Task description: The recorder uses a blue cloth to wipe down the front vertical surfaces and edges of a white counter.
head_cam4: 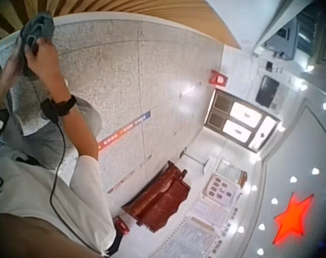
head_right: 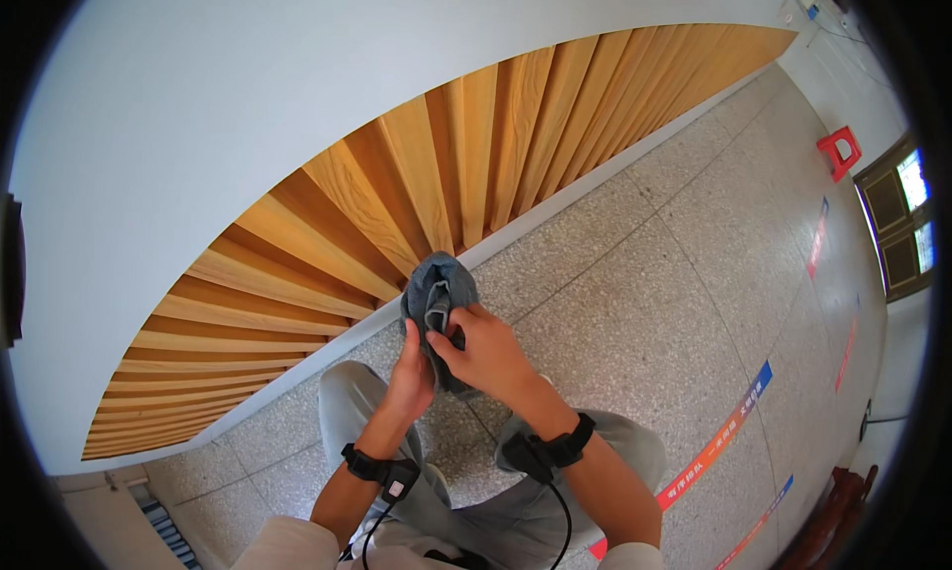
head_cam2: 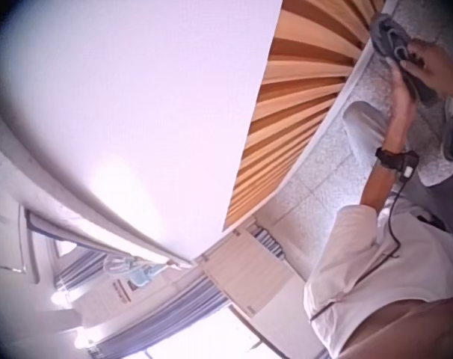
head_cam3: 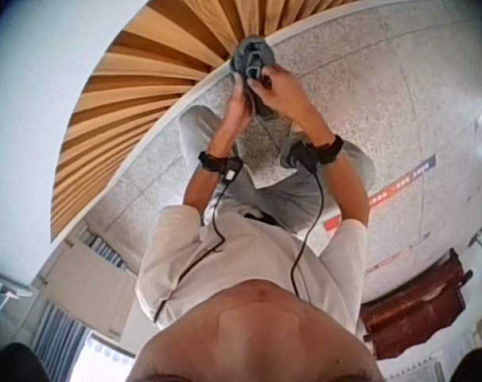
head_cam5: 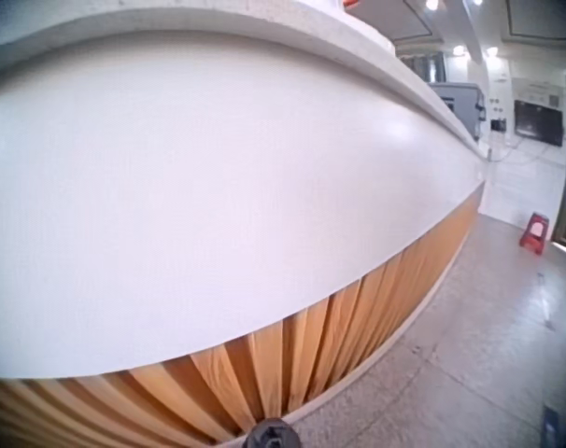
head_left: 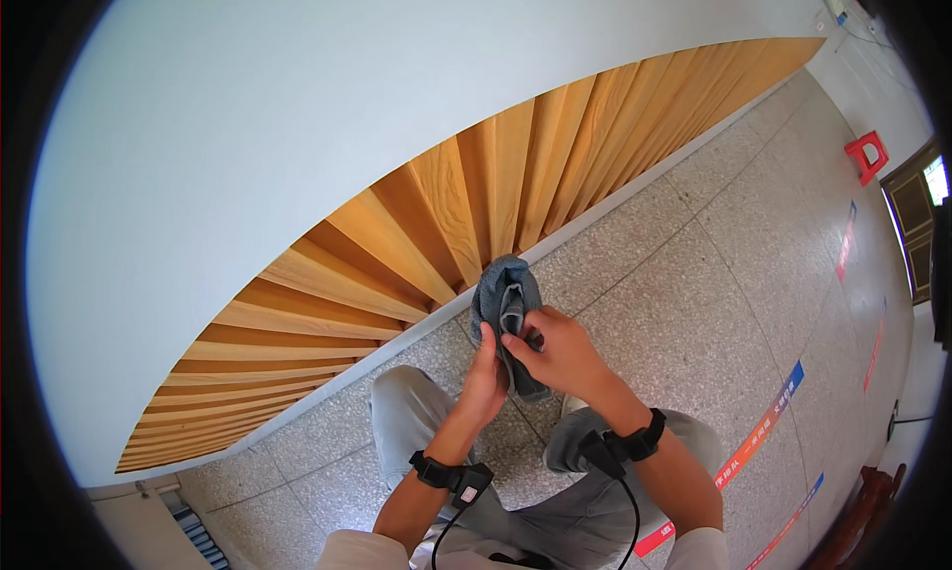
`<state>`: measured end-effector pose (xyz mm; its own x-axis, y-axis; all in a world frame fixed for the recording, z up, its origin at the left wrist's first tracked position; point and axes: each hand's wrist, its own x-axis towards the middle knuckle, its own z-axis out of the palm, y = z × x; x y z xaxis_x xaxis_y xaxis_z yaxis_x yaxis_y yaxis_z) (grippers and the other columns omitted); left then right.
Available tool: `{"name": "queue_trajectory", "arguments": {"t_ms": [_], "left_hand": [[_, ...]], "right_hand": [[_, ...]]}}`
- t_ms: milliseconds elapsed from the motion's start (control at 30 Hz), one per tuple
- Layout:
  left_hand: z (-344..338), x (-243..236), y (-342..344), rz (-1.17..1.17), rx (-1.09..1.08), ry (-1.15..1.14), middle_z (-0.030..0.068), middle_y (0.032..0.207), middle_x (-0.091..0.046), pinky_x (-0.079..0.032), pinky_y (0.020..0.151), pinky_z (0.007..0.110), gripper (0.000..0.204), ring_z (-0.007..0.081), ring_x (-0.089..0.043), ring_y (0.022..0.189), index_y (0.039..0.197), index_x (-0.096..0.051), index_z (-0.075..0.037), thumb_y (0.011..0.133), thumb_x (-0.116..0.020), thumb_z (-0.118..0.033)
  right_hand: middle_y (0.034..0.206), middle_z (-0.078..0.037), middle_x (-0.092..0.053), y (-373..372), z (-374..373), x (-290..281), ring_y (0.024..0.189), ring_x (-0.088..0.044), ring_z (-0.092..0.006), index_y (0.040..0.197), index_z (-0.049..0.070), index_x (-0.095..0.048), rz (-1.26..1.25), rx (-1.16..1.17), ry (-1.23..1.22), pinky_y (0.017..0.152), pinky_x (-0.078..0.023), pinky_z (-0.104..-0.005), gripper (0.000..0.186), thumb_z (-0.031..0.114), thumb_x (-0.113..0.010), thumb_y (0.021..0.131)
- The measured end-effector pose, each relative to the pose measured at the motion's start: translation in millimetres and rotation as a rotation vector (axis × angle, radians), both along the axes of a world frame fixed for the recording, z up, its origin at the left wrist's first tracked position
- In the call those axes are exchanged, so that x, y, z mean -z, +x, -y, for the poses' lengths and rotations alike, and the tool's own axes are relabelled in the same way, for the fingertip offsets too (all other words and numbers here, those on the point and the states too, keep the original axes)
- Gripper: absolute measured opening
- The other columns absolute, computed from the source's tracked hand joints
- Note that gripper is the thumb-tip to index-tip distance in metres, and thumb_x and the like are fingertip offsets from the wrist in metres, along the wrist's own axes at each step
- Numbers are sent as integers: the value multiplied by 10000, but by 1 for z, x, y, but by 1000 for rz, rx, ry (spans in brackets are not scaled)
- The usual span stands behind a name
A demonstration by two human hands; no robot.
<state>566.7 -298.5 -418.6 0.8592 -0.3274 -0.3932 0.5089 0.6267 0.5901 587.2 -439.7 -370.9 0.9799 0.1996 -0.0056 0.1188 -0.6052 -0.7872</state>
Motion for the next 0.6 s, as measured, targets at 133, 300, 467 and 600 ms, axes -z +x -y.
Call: {"name": "queue_trajectory", "arguments": {"t_ms": [133,300,467,600], "left_hand": [[-3,4,-4,51,56,80,78,1364,-512,-360,1079,354,655,187,-474,1266,1375,-445,-26,1014,-319,-558],[-2,3,-10,41,36,139,76,1343,-522,-389,1035,331,691,173,-501,1206,1350,-460,-3,1004,-321,-584],[-21,24,-16,131,-23,579,86,1139,-631,-453,869,288,595,161,-576,994,1187,-599,25,1036,-359,-498],[-32,-4,-25,263,113,967,134,1074,-658,-464,854,311,435,221,-619,960,1150,-628,16,1028,-470,-371]], "right_hand": [[841,-168,-642,2,2,-4,699,-667,-301,904,-6,-607,-160,50,67,616,-522,-384,400,375,-721,856],[770,-222,-628,1,7,19,666,-659,-327,875,-38,-568,-124,49,88,608,-515,-397,337,280,-678,848],[648,-249,-571,1,5,9,619,-630,-370,848,-49,-523,101,95,-43,588,-494,-424,230,173,-583,846],[730,-283,-600,10,15,-3,681,-600,-465,845,-37,-525,4,269,32,635,-476,-499,232,187,-585,851]]}}
